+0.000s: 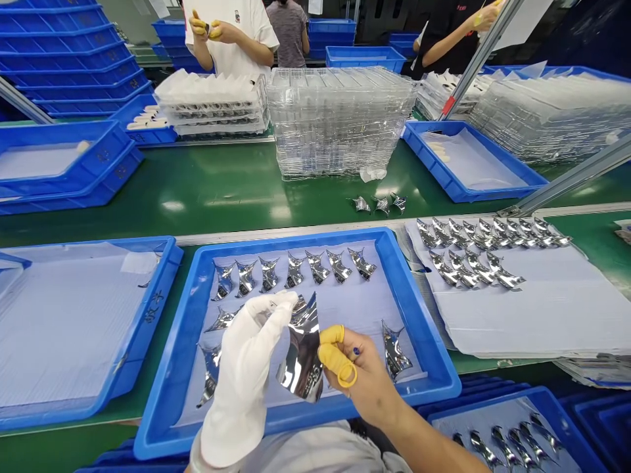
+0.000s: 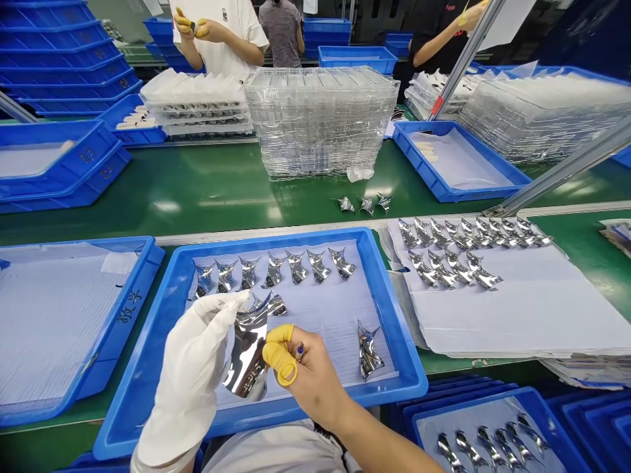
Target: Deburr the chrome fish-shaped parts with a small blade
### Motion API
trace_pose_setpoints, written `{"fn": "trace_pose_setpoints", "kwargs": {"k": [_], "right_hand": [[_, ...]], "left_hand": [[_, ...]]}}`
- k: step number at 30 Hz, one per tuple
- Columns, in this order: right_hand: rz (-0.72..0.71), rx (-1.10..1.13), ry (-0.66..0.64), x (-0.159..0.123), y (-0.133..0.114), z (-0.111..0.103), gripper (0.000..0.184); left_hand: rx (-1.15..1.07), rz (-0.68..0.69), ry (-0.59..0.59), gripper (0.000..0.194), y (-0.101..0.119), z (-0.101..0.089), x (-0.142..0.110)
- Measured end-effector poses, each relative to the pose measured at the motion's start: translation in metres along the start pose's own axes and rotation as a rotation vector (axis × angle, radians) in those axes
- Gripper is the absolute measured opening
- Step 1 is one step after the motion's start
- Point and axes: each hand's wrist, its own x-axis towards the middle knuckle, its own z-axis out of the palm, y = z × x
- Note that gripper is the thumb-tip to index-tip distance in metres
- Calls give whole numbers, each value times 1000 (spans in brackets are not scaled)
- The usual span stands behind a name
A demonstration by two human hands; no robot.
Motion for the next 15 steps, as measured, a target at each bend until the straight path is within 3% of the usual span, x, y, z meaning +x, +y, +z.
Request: {"fn": "trace_pose_setpoints", "kwargs": {"k": [3,5,7,10,12,14,15], "right_hand": [[7,-51,-11,1,0,0,36],[-23,-209,-11,3,0,-3,26],[-115,-474,25,6,-1,-13,18],[-209,-959,111,8,-4,-42,26],[-66,-1350,148,7,-7,-69,29],[147,-1756,238,4,-8,-95,33],[214,-1852,286,2,-7,-106,32]], "left_hand": [[-1,149,-134,18,-7,-4,1],[23,267,-217,17,-10,-10,5],[91,384,-233,17,-11,-21,12],[359,496,-241,21,-16,-48,28],[674,460,-284,28,-24,-69,38],[849,394,-304,30,-36,-87,46],[906,364,-321,31,-44,-93,48]]}}
